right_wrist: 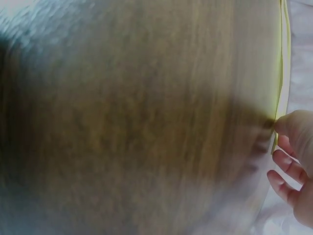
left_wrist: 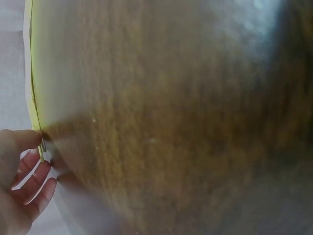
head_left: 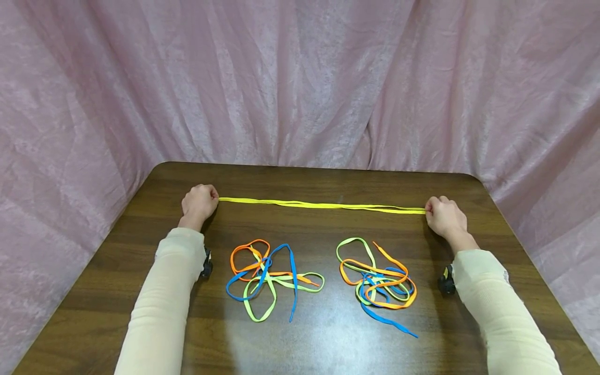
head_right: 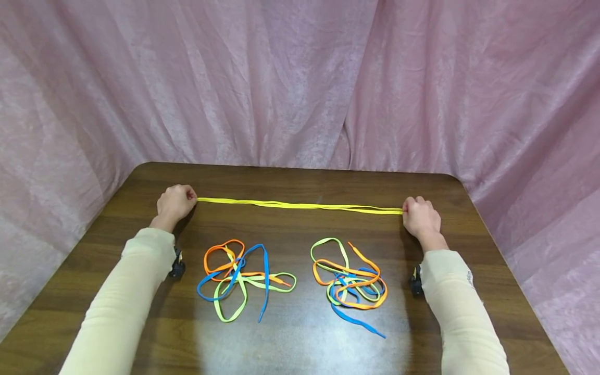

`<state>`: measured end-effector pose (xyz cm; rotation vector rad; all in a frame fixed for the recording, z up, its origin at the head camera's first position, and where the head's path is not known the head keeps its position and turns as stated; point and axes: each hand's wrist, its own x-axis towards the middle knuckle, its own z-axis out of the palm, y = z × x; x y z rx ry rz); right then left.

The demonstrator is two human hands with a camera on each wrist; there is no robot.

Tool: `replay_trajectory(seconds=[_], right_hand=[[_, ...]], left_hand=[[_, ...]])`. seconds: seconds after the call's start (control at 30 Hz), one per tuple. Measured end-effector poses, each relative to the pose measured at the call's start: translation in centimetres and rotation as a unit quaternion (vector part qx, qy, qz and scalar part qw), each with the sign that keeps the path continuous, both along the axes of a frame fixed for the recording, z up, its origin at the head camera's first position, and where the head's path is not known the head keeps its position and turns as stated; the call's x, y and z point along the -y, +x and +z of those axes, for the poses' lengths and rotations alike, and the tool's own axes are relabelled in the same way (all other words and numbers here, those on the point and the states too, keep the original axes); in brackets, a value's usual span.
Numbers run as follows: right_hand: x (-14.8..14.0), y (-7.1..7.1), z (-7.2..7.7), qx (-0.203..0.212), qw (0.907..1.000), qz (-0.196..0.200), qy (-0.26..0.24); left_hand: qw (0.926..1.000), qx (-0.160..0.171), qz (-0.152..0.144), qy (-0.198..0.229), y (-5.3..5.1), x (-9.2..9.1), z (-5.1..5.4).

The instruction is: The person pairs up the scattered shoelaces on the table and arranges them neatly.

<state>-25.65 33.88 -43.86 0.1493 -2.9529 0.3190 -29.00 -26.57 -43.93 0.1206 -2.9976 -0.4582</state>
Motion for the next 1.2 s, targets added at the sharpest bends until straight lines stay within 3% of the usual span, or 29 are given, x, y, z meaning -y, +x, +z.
replay_trajectory(seconds=[0.5, 0.8, 1.2], right_hand=[[0.0, 0.1, 0.1, 0.008, 0.9999, 0.004, 0.007], [0.3, 0.6, 0.7, 0.017, 0.9994, 0.026, 0.017], [2.2, 1.4, 2.1, 0.032, 0.9956, 0.076, 0.044]], left_hand=[[0.9997, 0.015, -0.018, 0.0, 0.3, 0.9, 0.2], [0.9985, -0.001, -0.054, -0.013, 1.1, 0.6, 1.2], [0.9925, 0.033, -0.111, -0.04, 2.2, -0.2, 2.6]])
